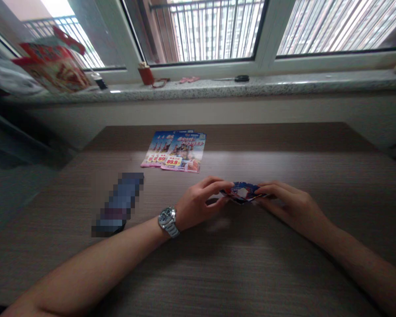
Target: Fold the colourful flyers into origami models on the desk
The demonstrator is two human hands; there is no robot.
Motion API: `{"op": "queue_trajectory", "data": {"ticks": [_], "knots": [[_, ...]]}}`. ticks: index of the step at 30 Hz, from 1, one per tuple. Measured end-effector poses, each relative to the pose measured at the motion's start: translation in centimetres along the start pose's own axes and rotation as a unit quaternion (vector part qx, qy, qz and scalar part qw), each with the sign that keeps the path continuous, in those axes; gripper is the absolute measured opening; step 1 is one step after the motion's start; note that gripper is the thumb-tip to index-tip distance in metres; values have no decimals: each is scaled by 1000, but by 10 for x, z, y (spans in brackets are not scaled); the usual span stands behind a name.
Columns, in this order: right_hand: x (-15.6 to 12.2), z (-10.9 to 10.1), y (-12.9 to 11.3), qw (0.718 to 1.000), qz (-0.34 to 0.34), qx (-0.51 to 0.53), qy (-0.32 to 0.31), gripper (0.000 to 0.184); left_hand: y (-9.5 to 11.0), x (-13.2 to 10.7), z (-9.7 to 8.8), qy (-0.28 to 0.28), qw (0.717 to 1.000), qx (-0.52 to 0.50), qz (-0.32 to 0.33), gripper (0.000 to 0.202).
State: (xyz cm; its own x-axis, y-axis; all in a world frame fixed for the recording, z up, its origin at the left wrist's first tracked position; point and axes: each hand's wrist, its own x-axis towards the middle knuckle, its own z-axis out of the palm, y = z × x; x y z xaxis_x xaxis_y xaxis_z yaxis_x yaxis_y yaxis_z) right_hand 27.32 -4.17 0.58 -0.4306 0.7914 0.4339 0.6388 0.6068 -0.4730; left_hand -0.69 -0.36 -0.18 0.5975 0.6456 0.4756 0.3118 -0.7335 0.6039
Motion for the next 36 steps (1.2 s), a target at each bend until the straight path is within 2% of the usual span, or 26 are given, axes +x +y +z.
{"op": "queue_trajectory", "data": {"ticks": [10, 21, 36], "knots": [[-1, -2, -3, 1000, -27, -3, -13, 10, 2, 2, 2, -7, 999, 44, 25, 26], [-2, -3, 0, 998, -47, -16, -24, 13, -2, 2, 1, -4, 999, 39, 22, 39], [-1, -6, -3, 998, -44, -31, -19, 10, -4, 3, 4, 18, 998, 54, 15, 32]]}}
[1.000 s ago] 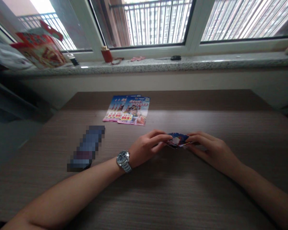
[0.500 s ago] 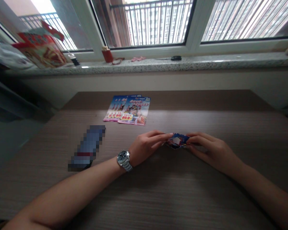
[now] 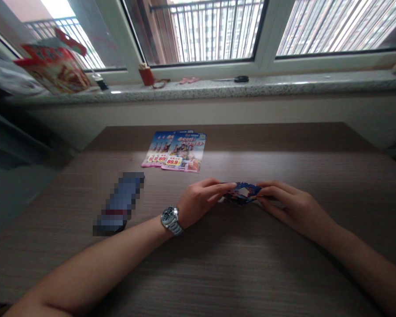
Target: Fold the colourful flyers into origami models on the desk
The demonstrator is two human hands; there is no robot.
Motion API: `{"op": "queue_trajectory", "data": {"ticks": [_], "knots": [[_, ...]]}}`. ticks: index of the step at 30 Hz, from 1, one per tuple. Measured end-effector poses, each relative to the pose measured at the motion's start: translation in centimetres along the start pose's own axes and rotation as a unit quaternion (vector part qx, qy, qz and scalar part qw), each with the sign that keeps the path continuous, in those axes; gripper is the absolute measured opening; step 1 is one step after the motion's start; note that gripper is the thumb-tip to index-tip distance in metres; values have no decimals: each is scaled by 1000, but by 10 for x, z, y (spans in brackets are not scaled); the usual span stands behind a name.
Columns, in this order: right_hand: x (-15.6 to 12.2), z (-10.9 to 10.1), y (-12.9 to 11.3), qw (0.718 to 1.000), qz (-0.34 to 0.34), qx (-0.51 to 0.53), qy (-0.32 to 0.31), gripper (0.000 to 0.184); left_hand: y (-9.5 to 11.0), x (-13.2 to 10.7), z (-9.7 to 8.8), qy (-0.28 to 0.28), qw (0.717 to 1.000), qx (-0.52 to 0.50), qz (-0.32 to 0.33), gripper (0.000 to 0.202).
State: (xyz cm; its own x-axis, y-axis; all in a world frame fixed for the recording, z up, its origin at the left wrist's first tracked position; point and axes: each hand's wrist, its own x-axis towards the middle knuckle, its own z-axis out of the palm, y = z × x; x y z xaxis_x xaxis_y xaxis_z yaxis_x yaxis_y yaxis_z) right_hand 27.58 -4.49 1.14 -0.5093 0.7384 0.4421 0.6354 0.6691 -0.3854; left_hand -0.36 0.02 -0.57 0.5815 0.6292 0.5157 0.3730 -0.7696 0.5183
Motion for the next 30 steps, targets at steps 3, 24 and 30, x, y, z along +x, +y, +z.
{"op": "queue_trajectory", "data": {"ticks": [3, 24, 30], "knots": [[0, 0, 0, 1000, -2, 1, -2, 10, -1, 0, 0, -10, 1000, 2, 9, 33], [1, 4, 1, 998, 42, 49, -1, 19, 1, 1, 1, -34, 999, 13, 5, 15], [-3, 11, 5, 975, 146, 168, 13, 37, 3, 2, -1, -26, 999, -6, -18, 14]]}}
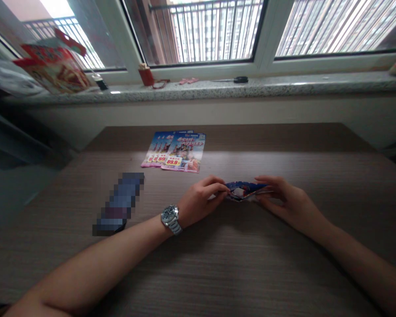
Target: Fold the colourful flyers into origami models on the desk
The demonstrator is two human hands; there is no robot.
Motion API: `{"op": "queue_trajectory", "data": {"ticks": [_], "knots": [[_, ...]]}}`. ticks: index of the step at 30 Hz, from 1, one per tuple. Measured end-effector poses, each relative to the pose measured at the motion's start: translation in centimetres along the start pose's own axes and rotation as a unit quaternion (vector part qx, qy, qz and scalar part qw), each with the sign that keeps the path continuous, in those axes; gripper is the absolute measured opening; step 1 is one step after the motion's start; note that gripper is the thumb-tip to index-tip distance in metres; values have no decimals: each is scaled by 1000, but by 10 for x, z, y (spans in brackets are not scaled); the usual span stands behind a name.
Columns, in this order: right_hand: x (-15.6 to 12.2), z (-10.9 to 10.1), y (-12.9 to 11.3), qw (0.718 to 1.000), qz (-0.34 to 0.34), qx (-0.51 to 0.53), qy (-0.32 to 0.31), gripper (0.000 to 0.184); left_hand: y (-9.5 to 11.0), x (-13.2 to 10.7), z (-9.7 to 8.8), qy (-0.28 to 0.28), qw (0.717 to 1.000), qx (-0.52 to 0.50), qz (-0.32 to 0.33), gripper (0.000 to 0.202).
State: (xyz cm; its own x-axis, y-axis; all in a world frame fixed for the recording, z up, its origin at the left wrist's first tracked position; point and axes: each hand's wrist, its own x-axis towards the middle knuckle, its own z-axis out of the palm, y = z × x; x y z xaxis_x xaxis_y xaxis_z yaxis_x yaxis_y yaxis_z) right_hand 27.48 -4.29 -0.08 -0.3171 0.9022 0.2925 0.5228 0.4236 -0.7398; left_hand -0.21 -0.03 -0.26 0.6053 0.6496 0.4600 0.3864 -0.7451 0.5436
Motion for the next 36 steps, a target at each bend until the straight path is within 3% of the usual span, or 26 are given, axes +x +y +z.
{"op": "queue_trajectory", "data": {"ticks": [8, 16, 36], "knots": [[-1, 4, 6, 999, 8, 33, 22, 35, 1, -1, -1, 2, 1000, 10, 0, 15], [1, -1, -4, 997, -40, -64, 19, 21, 0, -2, 0, -8, 999, 31, 4, 14], [2, -3, -3, 987, -102, -126, 0, 31, 5, -3, -5, -21, 999, -27, -23, 24]]}}
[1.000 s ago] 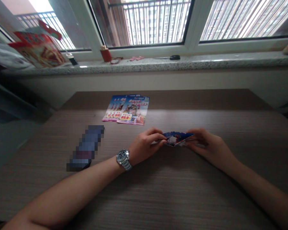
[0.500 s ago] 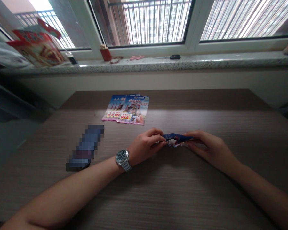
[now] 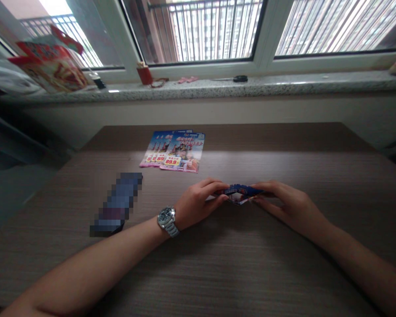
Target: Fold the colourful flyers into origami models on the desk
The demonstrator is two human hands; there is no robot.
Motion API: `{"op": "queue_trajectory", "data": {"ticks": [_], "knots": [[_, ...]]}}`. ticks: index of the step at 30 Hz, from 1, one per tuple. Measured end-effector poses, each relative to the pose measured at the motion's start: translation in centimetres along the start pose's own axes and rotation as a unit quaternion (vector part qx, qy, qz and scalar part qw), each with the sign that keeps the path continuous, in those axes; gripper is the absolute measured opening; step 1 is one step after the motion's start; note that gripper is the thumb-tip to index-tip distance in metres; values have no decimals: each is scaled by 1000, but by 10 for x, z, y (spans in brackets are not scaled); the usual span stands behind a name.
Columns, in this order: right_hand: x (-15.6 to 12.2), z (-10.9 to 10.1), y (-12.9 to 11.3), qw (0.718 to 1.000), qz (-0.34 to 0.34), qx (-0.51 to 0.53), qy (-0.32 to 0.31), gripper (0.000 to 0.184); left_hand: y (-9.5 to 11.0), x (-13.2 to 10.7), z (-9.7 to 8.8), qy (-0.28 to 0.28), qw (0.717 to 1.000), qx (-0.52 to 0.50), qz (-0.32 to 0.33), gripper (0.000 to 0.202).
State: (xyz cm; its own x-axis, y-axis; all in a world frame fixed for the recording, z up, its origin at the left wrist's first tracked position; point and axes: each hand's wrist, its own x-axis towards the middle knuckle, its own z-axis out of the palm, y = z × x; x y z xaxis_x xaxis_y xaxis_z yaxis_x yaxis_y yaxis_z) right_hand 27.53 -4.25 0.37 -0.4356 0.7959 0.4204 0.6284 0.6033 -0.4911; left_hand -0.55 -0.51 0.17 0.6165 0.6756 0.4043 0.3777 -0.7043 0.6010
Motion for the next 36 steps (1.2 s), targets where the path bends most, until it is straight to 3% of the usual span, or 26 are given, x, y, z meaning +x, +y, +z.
{"op": "queue_trajectory", "data": {"ticks": [5, 14, 20, 36], "knots": [[-4, -1, 2, 999, -16, -21, -30, 41, -1, 0, 0, -4, 1000, -16, -6, 23], [-6, -1, 0, 989, -84, -120, -22, 44, -1, 1, 2, 4, 997, -63, -36, 24], [-8, -2, 1, 981, -113, -153, -24, 47, -1, 2, 1, -10, 999, -30, -37, 22], [-6, -3, 2, 984, -101, -139, -49, 45, -1, 2, 0, -32, 998, -31, -52, 19]]}}
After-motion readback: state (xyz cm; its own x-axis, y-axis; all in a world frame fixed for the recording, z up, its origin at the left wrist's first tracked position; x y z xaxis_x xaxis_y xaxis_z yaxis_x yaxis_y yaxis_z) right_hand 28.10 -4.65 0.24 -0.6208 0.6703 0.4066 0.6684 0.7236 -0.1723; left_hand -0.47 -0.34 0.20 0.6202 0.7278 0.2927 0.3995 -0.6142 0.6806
